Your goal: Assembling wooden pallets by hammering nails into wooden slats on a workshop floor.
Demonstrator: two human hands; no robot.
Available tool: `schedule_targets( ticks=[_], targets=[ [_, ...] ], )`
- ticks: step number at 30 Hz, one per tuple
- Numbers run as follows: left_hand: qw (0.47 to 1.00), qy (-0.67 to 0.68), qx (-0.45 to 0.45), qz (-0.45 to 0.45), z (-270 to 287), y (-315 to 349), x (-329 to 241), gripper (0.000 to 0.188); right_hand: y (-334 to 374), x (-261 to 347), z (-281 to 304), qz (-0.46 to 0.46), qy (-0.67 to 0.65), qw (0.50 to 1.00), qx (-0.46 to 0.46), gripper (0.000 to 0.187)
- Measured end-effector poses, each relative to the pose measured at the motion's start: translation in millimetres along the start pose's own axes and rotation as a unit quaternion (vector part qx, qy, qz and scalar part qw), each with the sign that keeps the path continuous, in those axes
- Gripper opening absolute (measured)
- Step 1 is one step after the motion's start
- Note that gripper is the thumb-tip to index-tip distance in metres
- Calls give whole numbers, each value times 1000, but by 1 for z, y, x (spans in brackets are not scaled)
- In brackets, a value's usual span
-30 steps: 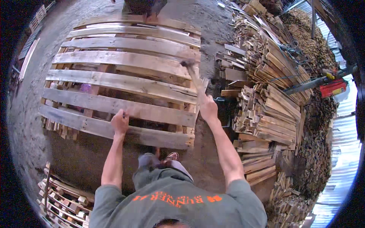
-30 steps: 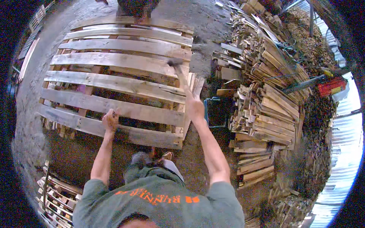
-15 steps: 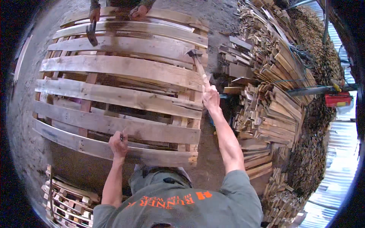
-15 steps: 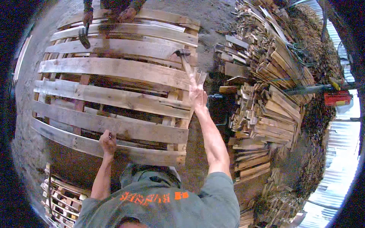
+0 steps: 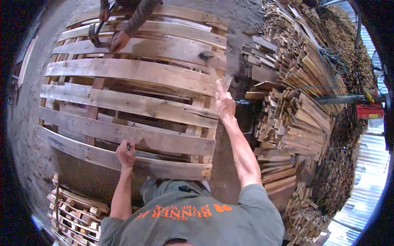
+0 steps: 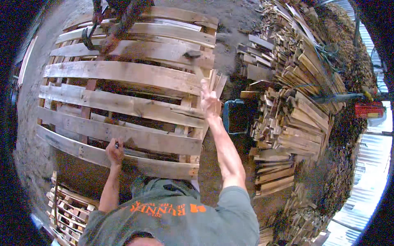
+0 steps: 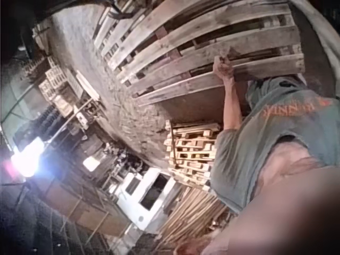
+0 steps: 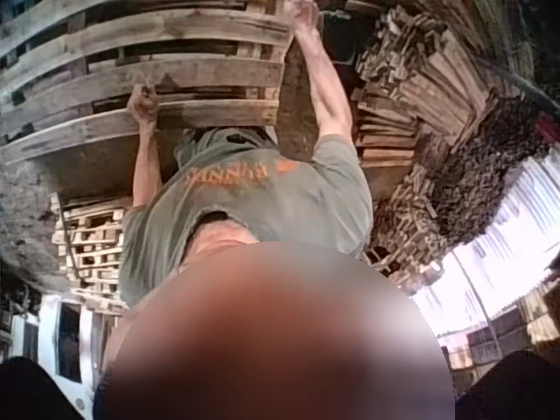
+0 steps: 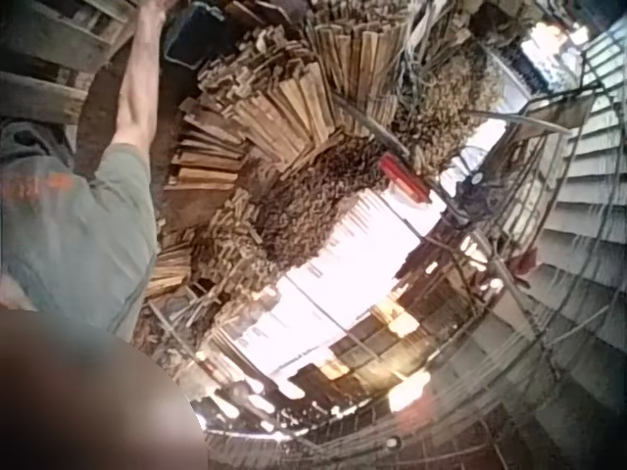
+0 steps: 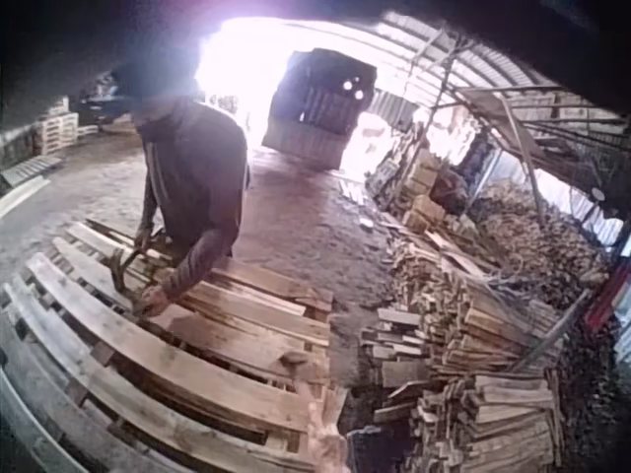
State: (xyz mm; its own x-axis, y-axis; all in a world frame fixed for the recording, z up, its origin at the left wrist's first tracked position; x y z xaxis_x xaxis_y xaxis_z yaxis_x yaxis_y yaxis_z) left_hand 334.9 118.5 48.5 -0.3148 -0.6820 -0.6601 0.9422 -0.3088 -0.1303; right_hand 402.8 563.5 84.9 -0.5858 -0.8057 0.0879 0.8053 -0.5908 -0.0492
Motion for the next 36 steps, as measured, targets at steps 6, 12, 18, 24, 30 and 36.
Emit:
schedule_targets(
  ticks=[6,12,18,24,30,36],
  targets=[
    [996,4,-89,-5,9,2,-12,31,26,25,39,343,65,922,-166,57],
    [998,-27,-62,17,-1,1,8,32,-5,-39,-4,78,68,992,-70,67],
    [996,-53,-44,57,4,-2,-7,31,26,8,26,220,57,973,-51,66],
    [999,-15,-40,31,0,-2,-2,35,1,-48,7,152,65,984,-65,49],
    [997,-43,-51,28,4,-5,-14,37,5,-35,15,66,9,997,-42,52],
    [997,-55,-50,17,3,-6,-13,38,8,-32,50,368,60,917,-141,45]
  ],
)
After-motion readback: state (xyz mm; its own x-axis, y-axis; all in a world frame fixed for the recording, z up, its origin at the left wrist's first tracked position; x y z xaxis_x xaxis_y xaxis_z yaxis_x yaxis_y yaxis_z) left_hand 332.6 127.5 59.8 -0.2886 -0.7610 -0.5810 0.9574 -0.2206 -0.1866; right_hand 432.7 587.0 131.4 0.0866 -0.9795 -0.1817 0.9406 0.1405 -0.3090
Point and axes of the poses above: each hand's wrist, its own y-axis away from the middle knuckle, its own z-axis out of the back of the hand, x = y × z, the point moved 5 cm from there along -y, towards the middle knuckle, and after that the axes turned 8 degrees about y, right-handed, at the moved point
